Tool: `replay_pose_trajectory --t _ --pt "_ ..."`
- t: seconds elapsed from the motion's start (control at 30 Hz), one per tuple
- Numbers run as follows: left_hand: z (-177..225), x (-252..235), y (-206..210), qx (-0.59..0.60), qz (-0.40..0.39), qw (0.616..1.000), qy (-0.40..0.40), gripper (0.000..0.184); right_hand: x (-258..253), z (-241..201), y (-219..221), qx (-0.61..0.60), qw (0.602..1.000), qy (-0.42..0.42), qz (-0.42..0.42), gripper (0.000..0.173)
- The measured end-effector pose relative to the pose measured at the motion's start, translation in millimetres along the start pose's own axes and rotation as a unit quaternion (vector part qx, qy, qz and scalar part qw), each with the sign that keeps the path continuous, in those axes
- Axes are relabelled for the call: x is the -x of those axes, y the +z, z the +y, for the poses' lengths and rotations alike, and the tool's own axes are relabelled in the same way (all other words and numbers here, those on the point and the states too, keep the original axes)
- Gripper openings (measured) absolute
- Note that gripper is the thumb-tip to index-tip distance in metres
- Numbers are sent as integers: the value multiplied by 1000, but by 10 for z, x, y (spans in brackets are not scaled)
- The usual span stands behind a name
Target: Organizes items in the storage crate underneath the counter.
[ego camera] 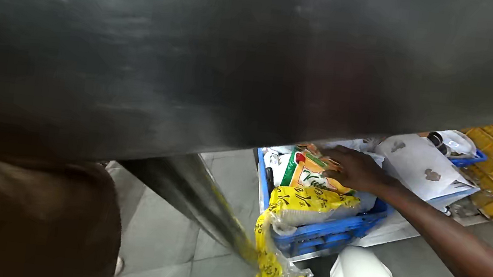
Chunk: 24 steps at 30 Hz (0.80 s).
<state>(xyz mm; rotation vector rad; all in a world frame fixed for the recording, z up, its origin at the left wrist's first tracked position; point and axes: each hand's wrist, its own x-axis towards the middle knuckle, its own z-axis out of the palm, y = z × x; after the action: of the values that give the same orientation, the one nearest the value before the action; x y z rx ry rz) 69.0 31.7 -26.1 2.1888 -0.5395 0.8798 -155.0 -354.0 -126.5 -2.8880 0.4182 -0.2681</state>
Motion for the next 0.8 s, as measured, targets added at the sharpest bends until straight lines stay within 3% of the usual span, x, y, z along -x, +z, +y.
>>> replay_pose_trajectory --t 0.13,0.23,0.3,0.43,0.5,0.57,0.67,0.73,0.8 --pt "143 38 -23 130 24 990 37 21 -93 -290 34 5 993 -57 -101 102" --pt "809 155 -56 342 125 931 -17 15 42 -588 392 66 982 -88 -151 122" --pt "908 141 -56 377 156 912 -31 17 110 -701 659 80 979 -97 -162 122" --pt "883 127 -107 268 152 951 17 25 61 -641 665 -21 989 -61 -137 99" --pt "888 108 -69 346 189 917 59 20 11 -499 597 -84 986 -39 -137 97" --pt "881 52 26 407 225 881 91 15 12 -431 447 -139 986 -48 -82 95" --pt "935 67 -16 389 221 888 100 13 138 -352 41 -291 955 -12 63 88" --pt "940 84 -42 370 206 900 103 14 269 -345 -275 -386 900 77 185 83" --pt "928 82 -33 362 205 904 100 15 256 -209 -485 -467 825 110 297 87"
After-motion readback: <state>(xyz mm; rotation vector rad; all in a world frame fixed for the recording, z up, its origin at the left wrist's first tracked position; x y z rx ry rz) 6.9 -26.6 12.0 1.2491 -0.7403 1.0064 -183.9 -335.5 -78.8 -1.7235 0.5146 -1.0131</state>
